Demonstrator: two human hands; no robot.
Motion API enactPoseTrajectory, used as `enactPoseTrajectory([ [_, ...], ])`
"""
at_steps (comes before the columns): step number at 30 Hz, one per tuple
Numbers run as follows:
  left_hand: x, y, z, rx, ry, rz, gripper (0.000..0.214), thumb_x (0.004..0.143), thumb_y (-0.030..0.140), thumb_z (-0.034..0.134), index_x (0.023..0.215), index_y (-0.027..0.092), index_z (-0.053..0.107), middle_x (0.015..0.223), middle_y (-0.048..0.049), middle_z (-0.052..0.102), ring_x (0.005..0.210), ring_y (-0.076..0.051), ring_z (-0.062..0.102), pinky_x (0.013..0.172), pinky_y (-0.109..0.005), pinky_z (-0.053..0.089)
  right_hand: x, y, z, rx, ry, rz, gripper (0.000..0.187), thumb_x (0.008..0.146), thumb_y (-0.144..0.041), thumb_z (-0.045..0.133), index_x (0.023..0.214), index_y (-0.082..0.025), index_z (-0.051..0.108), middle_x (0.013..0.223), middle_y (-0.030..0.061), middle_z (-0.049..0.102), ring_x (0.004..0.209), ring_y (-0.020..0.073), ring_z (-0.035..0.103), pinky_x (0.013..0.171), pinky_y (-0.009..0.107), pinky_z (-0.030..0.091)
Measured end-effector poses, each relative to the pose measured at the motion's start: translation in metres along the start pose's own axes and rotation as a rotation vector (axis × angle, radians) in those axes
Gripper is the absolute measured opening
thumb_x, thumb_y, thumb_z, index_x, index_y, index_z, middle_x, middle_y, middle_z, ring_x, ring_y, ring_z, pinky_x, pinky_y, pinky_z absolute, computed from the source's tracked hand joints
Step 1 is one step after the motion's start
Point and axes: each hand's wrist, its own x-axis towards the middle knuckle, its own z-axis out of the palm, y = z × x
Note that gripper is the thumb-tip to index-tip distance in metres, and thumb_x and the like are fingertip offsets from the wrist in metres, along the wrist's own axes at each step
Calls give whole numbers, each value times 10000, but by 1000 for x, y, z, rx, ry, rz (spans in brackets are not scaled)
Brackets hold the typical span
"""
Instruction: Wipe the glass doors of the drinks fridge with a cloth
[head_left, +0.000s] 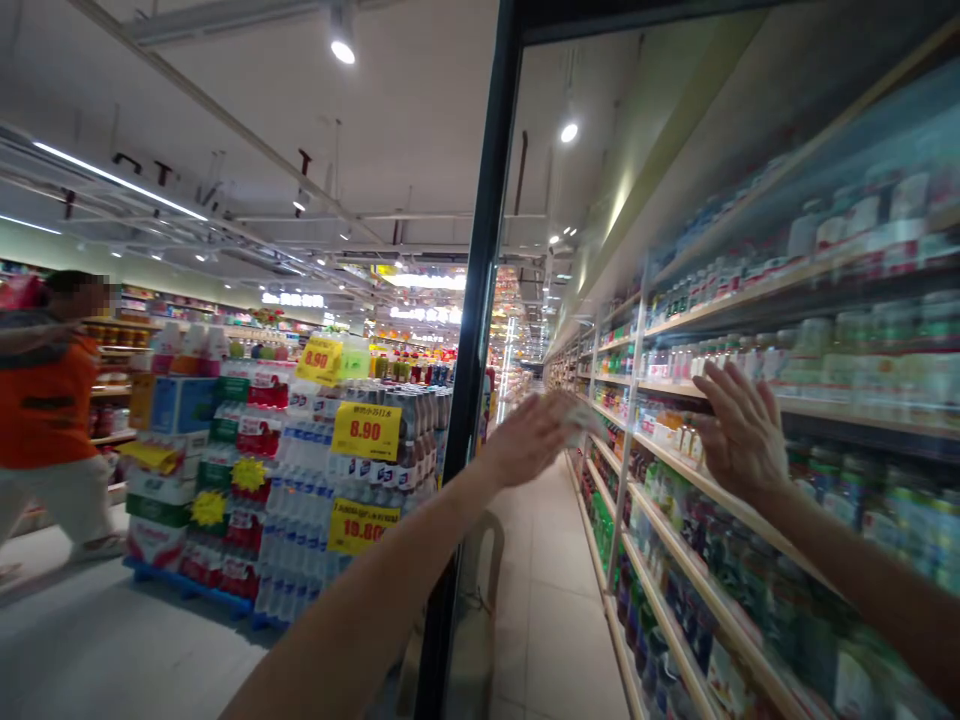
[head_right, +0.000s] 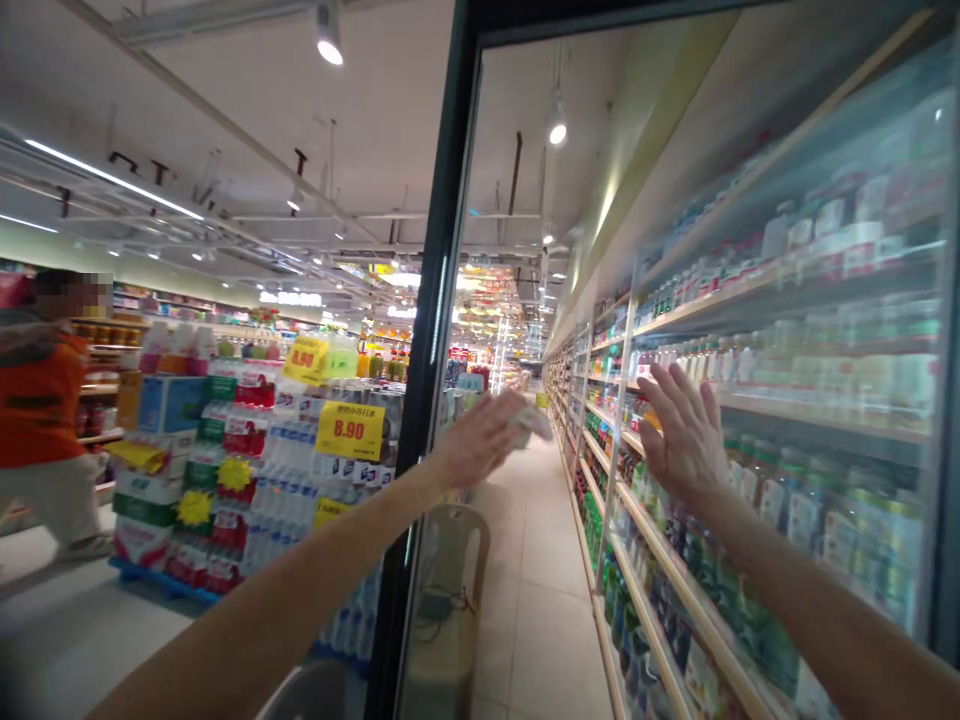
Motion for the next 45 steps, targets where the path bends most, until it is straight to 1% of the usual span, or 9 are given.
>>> enactPoseTrajectory([
  [4,24,-17,-3,-3,203,-448,418,917,272,353,1328,196,366,1478,-103,287,1410,-220,116,1121,-481,237,1,-2,-3,37,15,7,508,877,-338,322,1374,-238,338,1372,112,466,1348,212,325,1106,451,240],
  [9,1,33,9,-51,13,241,377,894,303,418,1267,248,446,1465,-38,330,1409,-181,116,1147,-391,197,2,-3,-5,108,75,-11,524,876,-334,341,1383,-202,320,1354,148,475,1326,221,365,1096,445,271],
  [11,10,31,7,-57,-27,317,379,891,305,426,1267,267,449,1462,-14,338,1402,-167,153,1149,-376,198,1,-2,-6,131,83,-8,531,874,-334,345,1387,-205,313,1363,147,467,1323,225,369,1097,454,274],
  [16,64,-6,-5,14,194,-349,398,910,264,367,1300,194,408,1451,-94,342,1401,-231,162,1112,-475,245,5,-3,-12,165,99,17,537,868,-340,349,1389,-218,317,1372,136,457,1304,248,395,1086,494,294],
  [19,73,5,-1,-7,182,-224,427,912,268,360,1332,192,367,1462,-88,327,1400,-227,161,1117,-437,251,14,-26,-10,282,131,20,543,863,-283,390,1399,-281,303,1426,92,397,1309,242,390,1065,478,355],
  [24,42,24,6,-45,187,-234,632,893,432,389,1389,81,217,1438,-161,350,1407,-231,120,1135,-458,201,21,-80,12,480,1,-116,580,883,-217,366,1438,-289,213,1438,62,382,1310,200,389,1037,425,423],
  [33,-18,5,0,1,248,-365,717,841,461,473,1390,100,186,1446,-214,298,1397,-287,157,1090,-516,262,48,-134,34,89,-62,-50,426,836,-382,504,1258,-326,482,1422,66,401,1344,302,306,1048,595,260],
  [42,-24,13,2,11,223,-469,507,864,316,449,1328,170,304,1461,-167,296,1404,-270,128,1066,-534,301,74,10,13,-20,253,251,361,770,-289,494,1092,-159,593,1423,166,367,1289,325,381,977,511,395],
  [45,-25,16,2,21,216,-471,517,867,318,441,1339,164,299,1468,-162,288,1405,-273,122,1065,-540,303,83,16,8,-85,252,327,448,792,-244,438,1220,-153,537,1405,172,395,1301,322,361,1000,521,366],
])
